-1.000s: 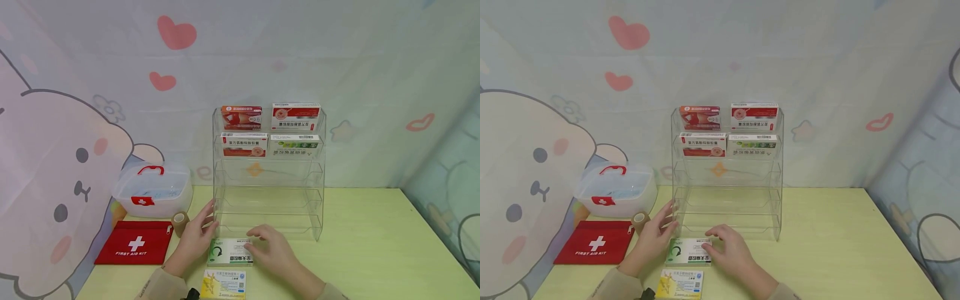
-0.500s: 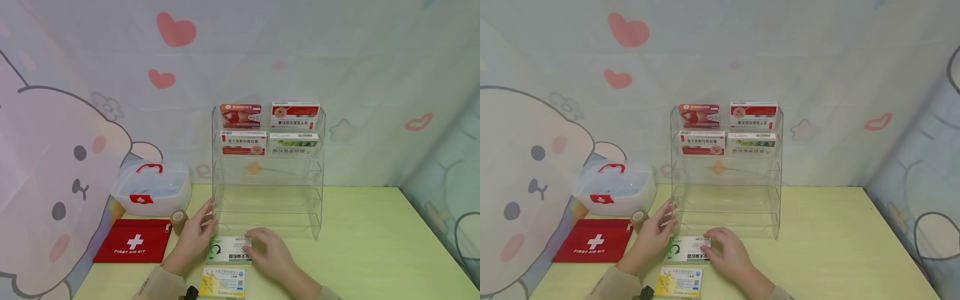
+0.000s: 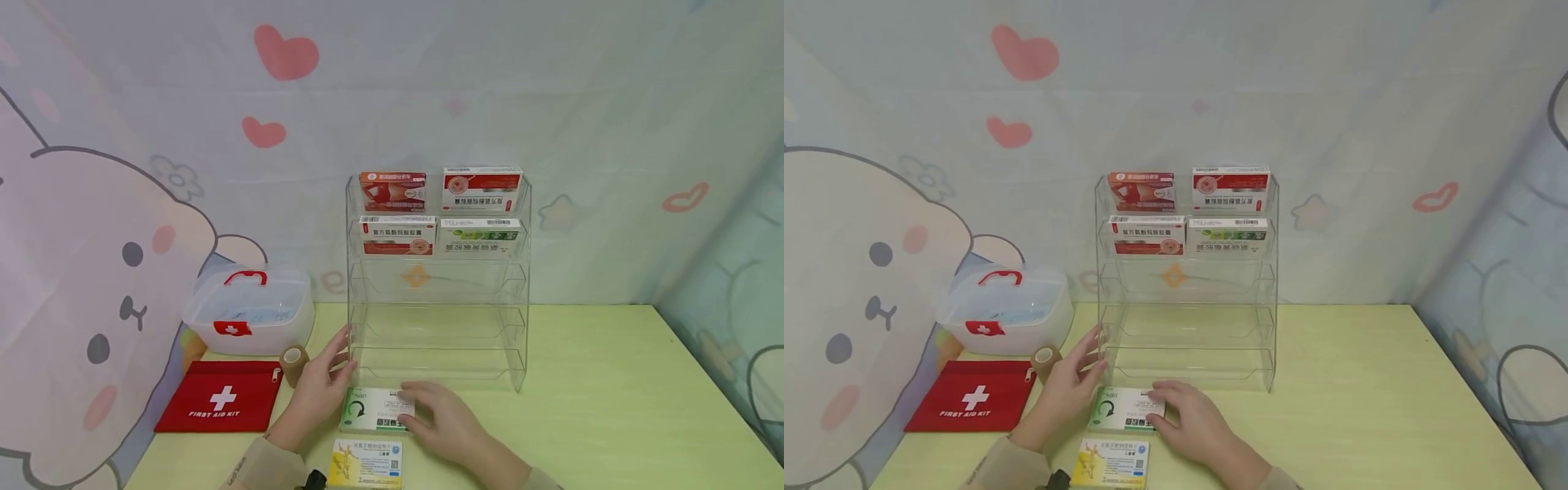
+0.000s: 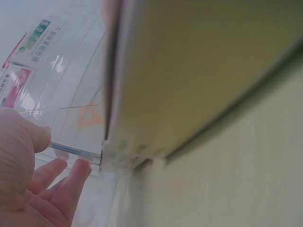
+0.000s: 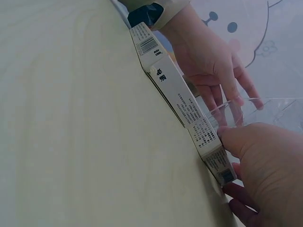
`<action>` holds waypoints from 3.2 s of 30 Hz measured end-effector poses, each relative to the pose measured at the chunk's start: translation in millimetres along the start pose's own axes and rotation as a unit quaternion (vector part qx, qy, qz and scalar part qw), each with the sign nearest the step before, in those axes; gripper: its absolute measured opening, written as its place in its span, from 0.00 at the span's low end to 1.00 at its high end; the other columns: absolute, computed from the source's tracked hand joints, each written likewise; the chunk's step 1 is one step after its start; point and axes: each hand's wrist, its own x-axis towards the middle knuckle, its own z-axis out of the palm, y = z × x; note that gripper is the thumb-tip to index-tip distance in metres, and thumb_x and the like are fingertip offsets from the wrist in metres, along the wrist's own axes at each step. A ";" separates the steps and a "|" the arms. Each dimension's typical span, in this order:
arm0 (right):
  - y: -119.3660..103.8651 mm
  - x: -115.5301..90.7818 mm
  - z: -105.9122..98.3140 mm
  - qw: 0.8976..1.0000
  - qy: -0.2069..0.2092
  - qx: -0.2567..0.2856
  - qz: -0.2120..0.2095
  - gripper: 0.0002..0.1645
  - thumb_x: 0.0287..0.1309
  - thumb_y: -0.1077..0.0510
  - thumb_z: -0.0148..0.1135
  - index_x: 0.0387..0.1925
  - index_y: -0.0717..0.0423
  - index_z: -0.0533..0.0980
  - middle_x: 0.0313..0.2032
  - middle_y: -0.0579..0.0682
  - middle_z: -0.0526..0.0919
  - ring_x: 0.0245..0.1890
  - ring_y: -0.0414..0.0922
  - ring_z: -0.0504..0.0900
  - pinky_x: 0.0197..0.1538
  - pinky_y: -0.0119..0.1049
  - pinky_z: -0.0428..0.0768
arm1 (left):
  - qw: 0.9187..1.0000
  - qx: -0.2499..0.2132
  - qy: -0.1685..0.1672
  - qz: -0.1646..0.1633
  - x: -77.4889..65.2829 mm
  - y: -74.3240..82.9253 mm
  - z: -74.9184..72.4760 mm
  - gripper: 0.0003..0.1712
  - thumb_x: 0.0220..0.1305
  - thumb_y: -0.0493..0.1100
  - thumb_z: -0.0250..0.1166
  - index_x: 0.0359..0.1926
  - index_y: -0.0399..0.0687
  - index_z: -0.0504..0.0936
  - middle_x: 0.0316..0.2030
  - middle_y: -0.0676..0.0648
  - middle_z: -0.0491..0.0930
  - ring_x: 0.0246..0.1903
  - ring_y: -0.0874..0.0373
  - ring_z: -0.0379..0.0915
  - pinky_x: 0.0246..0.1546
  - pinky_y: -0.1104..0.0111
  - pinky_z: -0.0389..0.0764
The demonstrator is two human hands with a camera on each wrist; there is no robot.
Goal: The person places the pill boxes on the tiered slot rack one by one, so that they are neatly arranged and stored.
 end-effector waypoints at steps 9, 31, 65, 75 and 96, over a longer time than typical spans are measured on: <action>-1.3 -0.3 -2.1 1.000 -0.007 0.013 0.012 0.28 0.62 0.38 0.68 0.59 0.44 0.79 0.62 0.41 0.82 0.64 0.45 0.80 0.69 0.47 0.79 | 1.000 -0.002 0.002 0.006 0.2 -2.1 1.4 0.44 0.70 0.39 0.66 0.79 0.73 0.56 0.71 0.48 0.73 0.62 0.48 0.80 0.58 0.61 0.84; 2.7 0.2 -3.0 0.977 0.060 0.202 -0.021 0.28 0.52 0.61 0.76 0.55 0.43 0.80 0.54 0.38 0.85 0.48 0.37 0.86 0.49 0.30 0.88 | 1.000 -0.006 0.001 0.026 1.5 -5.4 2.3 0.45 0.70 0.39 0.66 0.77 0.80 0.56 0.71 0.47 0.73 0.62 0.46 0.81 0.58 0.61 0.85; 8.3 48.5 -102.4 0.941 0.264 0.213 -0.003 0.23 0.54 0.66 0.74 0.53 0.56 0.82 0.58 0.56 0.83 0.51 0.37 0.86 0.52 0.30 0.88 | 0.999 -0.016 0.009 0.034 2.0 -7.5 0.2 0.44 0.69 0.38 0.66 0.78 0.72 0.59 0.70 0.45 0.74 0.60 0.45 0.82 0.58 0.62 0.85; 5.1 83.5 -134.6 0.938 0.298 0.174 -0.040 0.22 0.53 0.67 0.74 0.51 0.59 0.82 0.57 0.54 0.82 0.52 0.46 0.86 0.52 0.27 0.87 | 0.999 -0.018 0.008 0.034 2.8 -8.2 0.4 0.44 0.69 0.38 0.66 0.78 0.73 0.59 0.70 0.45 0.74 0.61 0.45 0.81 0.58 0.62 0.85; 2.9 127.3 -139.0 0.955 0.275 0.098 -0.057 0.20 0.55 0.65 0.74 0.51 0.58 0.82 0.56 0.52 0.82 0.56 0.47 0.83 0.54 0.25 0.86 | 0.999 -0.019 0.011 0.030 3.1 -6.9 0.9 0.44 0.69 0.37 0.67 0.78 0.69 0.60 0.70 0.46 0.74 0.60 0.46 0.82 0.57 0.62 0.85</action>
